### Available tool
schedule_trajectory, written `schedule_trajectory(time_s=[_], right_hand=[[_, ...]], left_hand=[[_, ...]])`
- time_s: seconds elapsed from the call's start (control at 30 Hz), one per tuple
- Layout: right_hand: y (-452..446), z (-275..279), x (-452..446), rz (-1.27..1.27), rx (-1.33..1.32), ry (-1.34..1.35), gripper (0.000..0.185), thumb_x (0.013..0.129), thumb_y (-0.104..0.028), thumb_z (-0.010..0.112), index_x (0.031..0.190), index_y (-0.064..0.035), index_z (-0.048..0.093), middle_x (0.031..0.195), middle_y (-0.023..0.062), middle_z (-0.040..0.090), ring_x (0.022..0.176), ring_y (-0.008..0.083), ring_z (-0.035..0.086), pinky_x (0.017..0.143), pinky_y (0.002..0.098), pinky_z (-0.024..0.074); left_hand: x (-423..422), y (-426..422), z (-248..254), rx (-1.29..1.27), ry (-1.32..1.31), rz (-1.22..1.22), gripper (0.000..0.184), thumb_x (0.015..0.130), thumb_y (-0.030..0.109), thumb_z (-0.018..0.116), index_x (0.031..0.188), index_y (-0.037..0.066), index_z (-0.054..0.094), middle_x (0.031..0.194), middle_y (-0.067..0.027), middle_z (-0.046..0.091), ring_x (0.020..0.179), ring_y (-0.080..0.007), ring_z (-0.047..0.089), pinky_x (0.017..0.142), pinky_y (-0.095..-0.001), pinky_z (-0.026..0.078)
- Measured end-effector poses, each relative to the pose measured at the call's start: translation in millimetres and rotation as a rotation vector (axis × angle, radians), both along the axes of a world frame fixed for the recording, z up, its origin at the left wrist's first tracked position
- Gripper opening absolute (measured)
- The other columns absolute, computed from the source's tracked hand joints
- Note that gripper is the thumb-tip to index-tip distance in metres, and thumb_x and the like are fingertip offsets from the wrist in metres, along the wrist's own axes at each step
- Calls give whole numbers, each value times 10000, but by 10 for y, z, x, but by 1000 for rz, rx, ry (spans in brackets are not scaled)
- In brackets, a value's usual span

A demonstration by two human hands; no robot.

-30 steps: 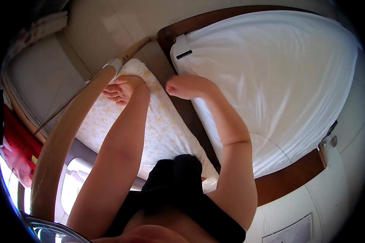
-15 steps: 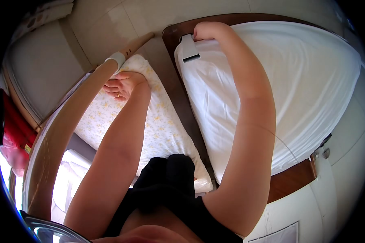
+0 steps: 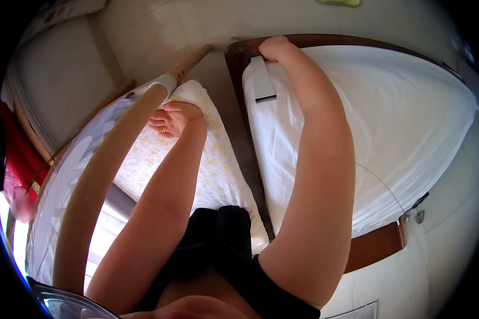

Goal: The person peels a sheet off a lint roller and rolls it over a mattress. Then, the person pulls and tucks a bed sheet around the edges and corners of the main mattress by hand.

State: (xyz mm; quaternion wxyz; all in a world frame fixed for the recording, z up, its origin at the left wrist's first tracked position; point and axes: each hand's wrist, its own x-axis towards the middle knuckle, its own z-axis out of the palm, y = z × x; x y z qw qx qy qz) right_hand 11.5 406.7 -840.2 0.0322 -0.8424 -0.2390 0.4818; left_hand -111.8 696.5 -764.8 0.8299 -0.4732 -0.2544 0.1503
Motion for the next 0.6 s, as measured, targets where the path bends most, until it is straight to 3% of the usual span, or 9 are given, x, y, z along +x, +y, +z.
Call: schedule_trajectory(time_s=[0.13, 0.2, 0.27, 0.4, 0.43, 0.53, 0.6], right_hand=[[91, -41, 57, 174, 6, -61, 215, 820, -180, 564, 920, -78, 726, 993, 118, 704, 953, 307, 662, 799, 438, 531], [113, -6, 41, 244, 24, -119, 201, 814, -153, 574, 921, -82, 728, 990, 114, 707, 955, 300, 665, 792, 431, 533], [216, -37, 29, 225, -40, -121, 200, 810, -146, 585, 933, -84, 731, 995, 116, 707, 959, 294, 667, 794, 420, 533], [185, -58, 60, -81, -176, -36, 216, 807, -190, 619, 951, -81, 736, 1003, 115, 709, 950, 303, 668, 823, 402, 524], [128, 377, 195, -306, -204, 178, 304, 785, -276, 657, 995, -67, 724, 1049, 109, 699, 983, 286, 656, 854, 389, 508], [-280, 269, 9, -712, 107, 274, 397, 748, -332, 684, 1025, -48, 702, 1078, 110, 685, 1017, 248, 637, 859, 370, 495], [-346, 457, -15, -633, 125, 367, 424, 728, -324, 695, 1043, -41, 688, 1077, 116, 679, 1012, 230, 628, 848, 357, 491]], left_hand=[[-25, 4, 58, 29, 23, -43, 588, 973, 432, 205, 1462, 114, 286, 1495, -26, 317, 1360, -152, 277, 1083, -350, 201], [20, -66, 111, -473, -396, -43, 590, 973, 431, 206, 1460, 108, 286, 1487, -29, 326, 1351, -153, 286, 1082, -351, 202], [258, -306, 465, -1541, -1255, -38, 594, 971, 433, 209, 1458, 101, 285, 1479, -31, 335, 1345, -153, 294, 1081, -351, 203], [257, -348, 472, -1557, -1304, -73, 606, 964, 441, 209, 1460, 99, 267, 1489, -39, 320, 1358, -169, 282, 1094, -375, 191], [285, -344, 454, -1559, -1319, -88, 609, 962, 443, 209, 1461, 99, 263, 1491, -42, 316, 1361, -173, 280, 1098, -380, 188], [301, -317, 514, -1522, -1298, -56, 612, 960, 441, 202, 1462, 95, 257, 1508, -47, 294, 1372, -185, 269, 1107, -396, 178], [322, -342, 503, -1521, -1300, -55, 614, 966, 438, 213, 1459, 78, 276, 1521, -76, 281, 1383, -211, 259, 1108, -416, 178]])
